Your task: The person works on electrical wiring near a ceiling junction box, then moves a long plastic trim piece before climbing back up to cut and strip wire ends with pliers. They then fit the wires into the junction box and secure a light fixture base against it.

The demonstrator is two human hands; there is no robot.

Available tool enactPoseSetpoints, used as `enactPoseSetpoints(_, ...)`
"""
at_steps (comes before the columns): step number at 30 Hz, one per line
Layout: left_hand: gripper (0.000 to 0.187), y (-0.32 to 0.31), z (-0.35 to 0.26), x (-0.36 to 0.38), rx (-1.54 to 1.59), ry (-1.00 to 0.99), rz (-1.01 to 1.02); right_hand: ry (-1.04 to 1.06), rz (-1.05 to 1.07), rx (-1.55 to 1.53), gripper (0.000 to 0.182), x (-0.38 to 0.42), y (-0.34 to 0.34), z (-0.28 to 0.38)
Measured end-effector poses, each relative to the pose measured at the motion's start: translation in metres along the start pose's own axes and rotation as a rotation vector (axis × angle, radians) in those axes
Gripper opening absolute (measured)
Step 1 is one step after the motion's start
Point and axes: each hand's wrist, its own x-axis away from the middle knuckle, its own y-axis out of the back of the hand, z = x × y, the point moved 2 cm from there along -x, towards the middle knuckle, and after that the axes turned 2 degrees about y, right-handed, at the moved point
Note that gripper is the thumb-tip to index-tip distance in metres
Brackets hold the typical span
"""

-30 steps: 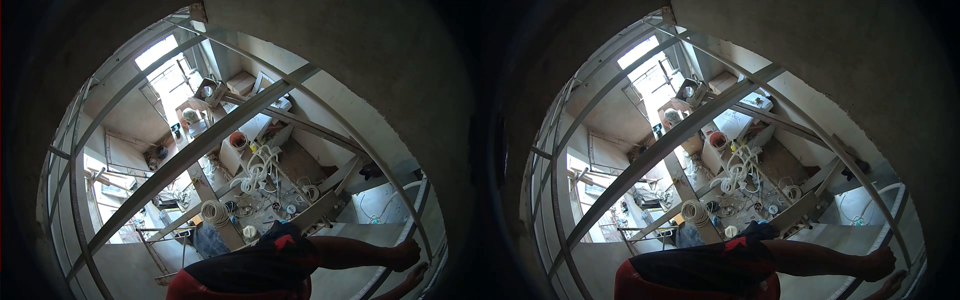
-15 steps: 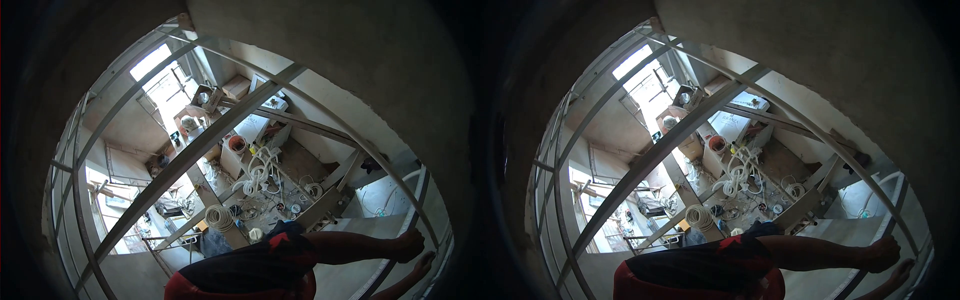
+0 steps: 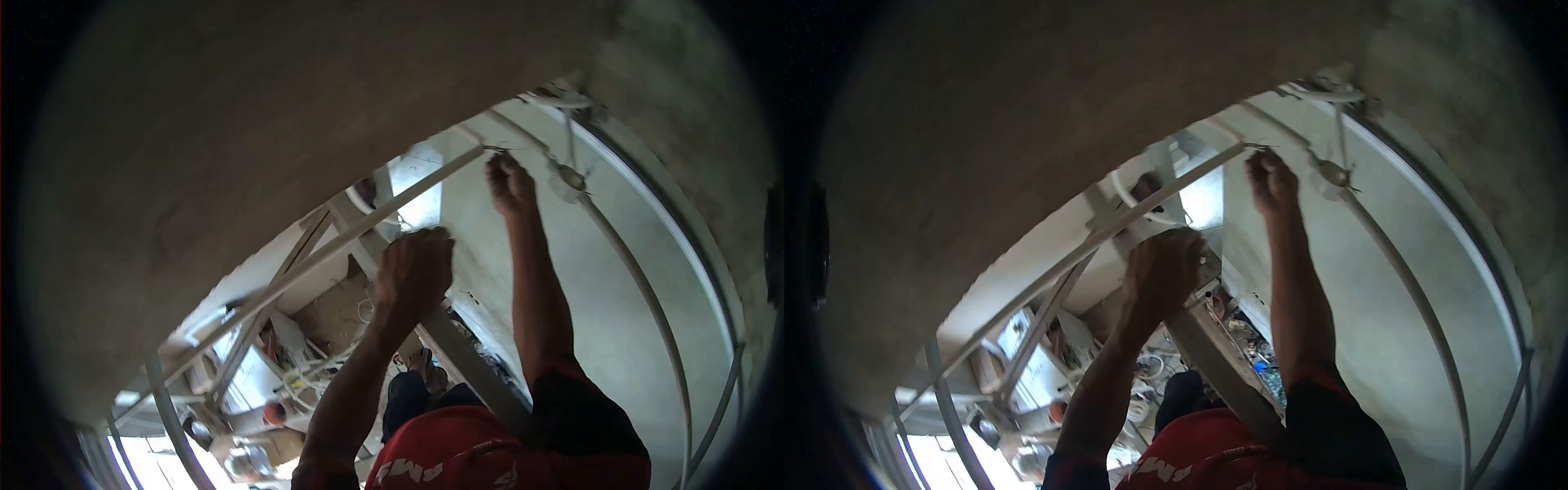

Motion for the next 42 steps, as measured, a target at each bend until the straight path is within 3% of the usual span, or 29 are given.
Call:
enactPoseSetpoints(2, 0.016, -0.004, -0.008, -0.002, 0.011, 0.033, 0.001, 0.049, -0.149, 0.042, 0.006, 0.011, -0.011, -0.001)
enactPoseSetpoints(4, 0.015, -0.006, -0.011, -0.008, 0.062, -0.067, -0.067, 0.06, -0.357, 0.076, 0.007, 0.018, -0.037, 0.002)
enactPoseSetpoints(9, 0.017, -0.002, -0.015, -0.062, 0.092, -0.267, -0.219, 0.042, -0.33, 0.119, 0.008, 0.025, -0.037, 0.004)
enactPoseSetpoints(10, 0.017, -0.003, -0.019, -0.078, 0.093, -0.197, -0.187, 0.031, -0.346, 0.159, 0.008, 0.025, -0.036, 0.005)
enactPoseSetpoints(14, 0.022, -0.024, -0.024, -0.139, -0.062, -0.281, -0.222, 0.023, -0.407, 0.264, 0.018, 0.027, -0.036, 0.006)
enactPoseSetpoints(17, 0.029, -0.046, -0.03, -0.17, 0.007, -0.299, -0.149, 0.022, -0.385, 0.301, 0.027, 0.027, -0.037, 0.008)
enactPoseSetpoints(19, 0.037, -0.06, -0.034, -0.184, -0.062, -0.302, 0.008, 0.016, -0.333, 0.327, 0.03, 0.026, -0.033, 0.009)
enactPoseSetpoints(22, 0.032, -0.071, -0.028, -0.199, -0.075, -0.332, 0.05, 0.023, -0.335, 0.364, 0.021, 0.031, -0.033, 0.011)
enactPoseSetpoints(27, 0.008, -0.084, -0.018, -0.202, 0.109, -0.293, 0.001, -0.01, -0.406, 0.262, 0.02, 0.038, -0.033, 0.012)
enactPoseSetpoints(34, 0.009, -0.081, -0.019, -0.202, 0.214, -0.219, 0.05, -0.091, -0.367, 0.131, 0.016, 0.037, -0.023, 0.01)
enactPoseSetpoints(37, 0.007, -0.082, -0.022, -0.197, 0.203, -0.273, 0.044, -0.077, -0.348, 0.158, 0.028, 0.04, -0.019, 0.009)
enactPoseSetpoints(40, 0.006, -0.085, -0.018, -0.194, 0.232, -0.294, 0.035, -0.074, -0.309, 0.128, 0.028, 0.044, -0.02, 0.009)
enactPoseSetpoints(42, 0.012, -0.086, -0.017, -0.197, 0.079, -0.364, 0.073, -0.062, -0.303, 0.132, 0.027, 0.045, -0.022, 0.008)
